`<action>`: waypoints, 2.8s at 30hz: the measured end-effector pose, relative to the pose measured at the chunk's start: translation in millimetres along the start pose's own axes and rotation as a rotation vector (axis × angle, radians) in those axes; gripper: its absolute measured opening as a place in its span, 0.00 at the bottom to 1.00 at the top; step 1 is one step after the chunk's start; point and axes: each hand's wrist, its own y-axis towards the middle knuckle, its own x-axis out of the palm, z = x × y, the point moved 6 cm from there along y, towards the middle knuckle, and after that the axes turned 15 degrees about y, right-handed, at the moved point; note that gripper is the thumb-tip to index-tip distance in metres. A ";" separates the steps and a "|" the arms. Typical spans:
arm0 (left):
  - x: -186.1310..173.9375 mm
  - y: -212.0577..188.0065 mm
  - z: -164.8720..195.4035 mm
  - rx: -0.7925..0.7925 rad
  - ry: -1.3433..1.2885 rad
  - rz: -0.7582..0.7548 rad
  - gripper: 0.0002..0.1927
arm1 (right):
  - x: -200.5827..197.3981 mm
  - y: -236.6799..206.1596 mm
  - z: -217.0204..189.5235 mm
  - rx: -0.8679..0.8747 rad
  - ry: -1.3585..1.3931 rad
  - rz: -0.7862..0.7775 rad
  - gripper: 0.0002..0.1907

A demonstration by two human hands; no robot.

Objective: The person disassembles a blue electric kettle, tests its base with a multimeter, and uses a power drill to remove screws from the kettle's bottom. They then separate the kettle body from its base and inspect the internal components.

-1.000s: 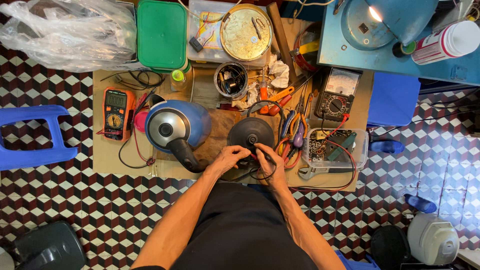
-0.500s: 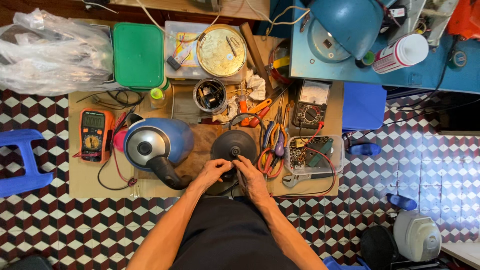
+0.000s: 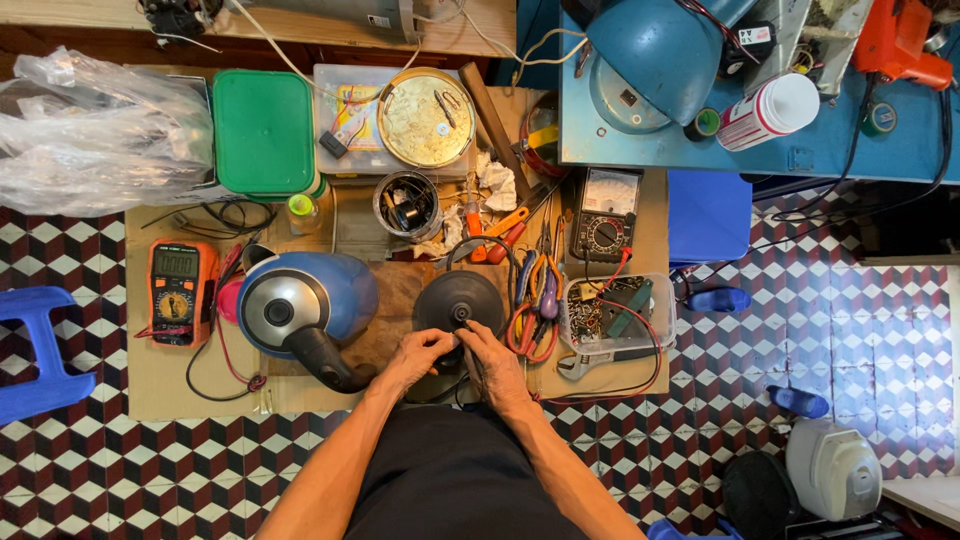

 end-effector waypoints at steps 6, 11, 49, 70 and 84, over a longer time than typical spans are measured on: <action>-0.3 1.8 2.6 -0.026 0.022 0.006 0.18 | -1.2 2.2 4.8 0.072 0.031 -0.006 0.17; -3.9 -9.0 15.4 -0.011 -0.020 -0.027 0.19 | -11.3 -0.7 3.1 -0.026 0.089 0.056 0.15; 1.8 -51.0 -90.8 -0.231 0.147 0.306 0.46 | 32.9 67.8 69.5 -0.135 -0.448 -0.105 0.18; 52.0 -68.9 -41.6 -0.263 -0.539 0.036 0.28 | -136.4 -65.4 -65.6 0.406 0.360 0.519 0.12; 138.3 -191.2 345.8 0.687 0.097 0.073 0.20 | -262.6 -160.4 -52.8 0.530 0.866 1.114 0.14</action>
